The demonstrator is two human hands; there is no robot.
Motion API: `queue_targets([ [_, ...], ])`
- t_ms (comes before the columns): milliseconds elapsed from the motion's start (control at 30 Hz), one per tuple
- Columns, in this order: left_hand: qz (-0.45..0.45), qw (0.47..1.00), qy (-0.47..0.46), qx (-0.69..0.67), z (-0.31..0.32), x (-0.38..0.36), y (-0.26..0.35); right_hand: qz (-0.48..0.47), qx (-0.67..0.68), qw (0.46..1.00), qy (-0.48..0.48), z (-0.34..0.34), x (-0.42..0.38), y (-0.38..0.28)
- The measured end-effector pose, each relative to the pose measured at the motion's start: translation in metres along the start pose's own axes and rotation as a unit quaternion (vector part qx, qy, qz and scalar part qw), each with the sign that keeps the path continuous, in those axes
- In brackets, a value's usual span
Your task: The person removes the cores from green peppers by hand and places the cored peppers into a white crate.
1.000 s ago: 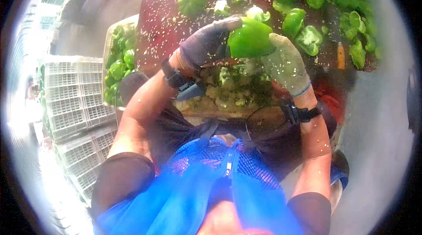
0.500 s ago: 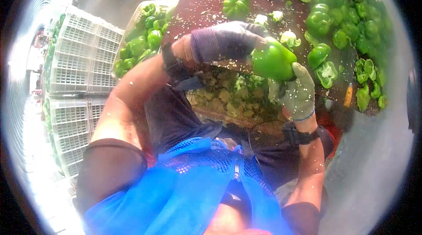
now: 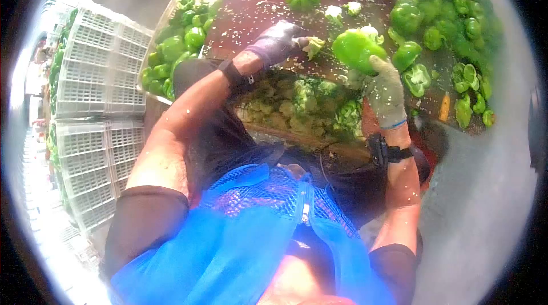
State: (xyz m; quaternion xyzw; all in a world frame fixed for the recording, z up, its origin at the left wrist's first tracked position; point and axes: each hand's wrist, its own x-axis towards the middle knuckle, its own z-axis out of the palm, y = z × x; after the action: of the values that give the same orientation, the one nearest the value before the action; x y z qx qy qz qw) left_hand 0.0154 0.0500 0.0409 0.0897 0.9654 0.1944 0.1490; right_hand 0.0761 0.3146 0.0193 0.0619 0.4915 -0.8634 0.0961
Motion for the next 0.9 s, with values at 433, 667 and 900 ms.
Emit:
queue_targets([
  [433, 0.105, 0.700, -0.080, -0.701, 0.006, -0.008, 0.031, -0.112, -0.144, 0.983, 0.009, 0.037, -0.034, -0.020],
  [667, 0.335, 0.911, 0.224, -0.087, 0.004, -0.023, 0.029, 0.028, 0.086, 0.996, 0.023, 0.044, -0.034, -0.008],
  [900, 0.432, 0.885, 0.162, 0.053, 0.002, -0.041, 0.042, 0.082, -0.016, 0.996, -0.011, 0.066, -0.046, -0.003],
])
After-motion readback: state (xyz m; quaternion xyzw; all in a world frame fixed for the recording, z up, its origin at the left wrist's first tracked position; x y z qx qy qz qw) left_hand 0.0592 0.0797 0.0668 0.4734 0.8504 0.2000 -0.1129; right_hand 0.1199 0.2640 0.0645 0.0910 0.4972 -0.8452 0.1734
